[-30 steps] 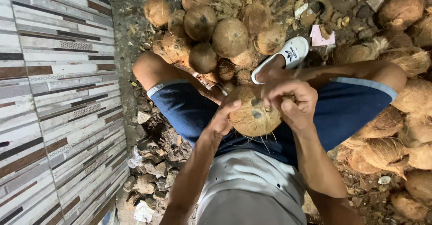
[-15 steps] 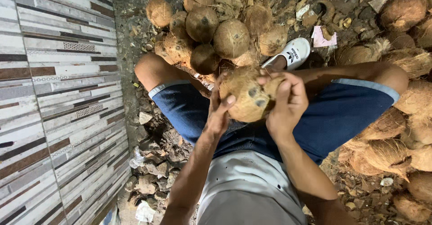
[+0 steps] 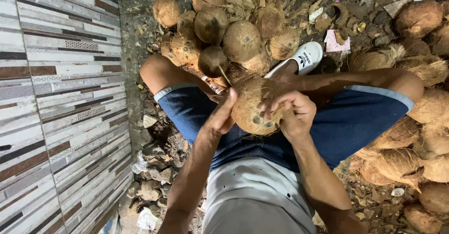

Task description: The person sits cross-legged on the floor and peels the fibrous husk off several coconuts by hand. They repeatedly pull away strands of husk and discard them onto the floor, working through a pile of coconuts.

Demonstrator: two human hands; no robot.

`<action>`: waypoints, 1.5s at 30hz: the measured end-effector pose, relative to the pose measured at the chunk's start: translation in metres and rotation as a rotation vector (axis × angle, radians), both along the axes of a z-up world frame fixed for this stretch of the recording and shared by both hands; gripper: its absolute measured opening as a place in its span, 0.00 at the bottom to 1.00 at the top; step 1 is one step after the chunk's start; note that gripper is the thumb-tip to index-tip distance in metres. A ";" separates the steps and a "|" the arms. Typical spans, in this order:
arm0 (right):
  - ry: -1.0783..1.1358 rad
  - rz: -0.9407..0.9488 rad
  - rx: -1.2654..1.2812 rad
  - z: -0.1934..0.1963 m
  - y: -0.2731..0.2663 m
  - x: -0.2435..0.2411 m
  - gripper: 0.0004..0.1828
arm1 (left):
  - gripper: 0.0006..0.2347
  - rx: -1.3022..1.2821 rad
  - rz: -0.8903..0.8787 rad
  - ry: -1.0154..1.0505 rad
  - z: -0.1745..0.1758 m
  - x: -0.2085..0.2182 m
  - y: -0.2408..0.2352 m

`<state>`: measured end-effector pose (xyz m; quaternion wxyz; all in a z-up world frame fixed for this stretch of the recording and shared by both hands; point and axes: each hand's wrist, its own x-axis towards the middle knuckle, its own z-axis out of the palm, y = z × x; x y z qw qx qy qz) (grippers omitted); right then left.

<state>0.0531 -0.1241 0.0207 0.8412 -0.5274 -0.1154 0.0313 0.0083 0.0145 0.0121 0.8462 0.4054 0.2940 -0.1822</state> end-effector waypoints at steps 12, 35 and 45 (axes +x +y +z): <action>0.074 -0.134 0.064 -0.003 0.001 0.010 0.18 | 0.47 0.022 0.210 -0.023 -0.017 0.001 -0.013; 0.103 -0.135 -0.376 -0.052 -0.036 0.013 0.10 | 0.42 0.161 0.173 -0.108 -0.013 -0.008 -0.013; 0.136 -0.308 -0.493 -0.057 -0.042 0.028 0.14 | 0.42 -0.052 0.312 -0.069 -0.073 -0.020 -0.004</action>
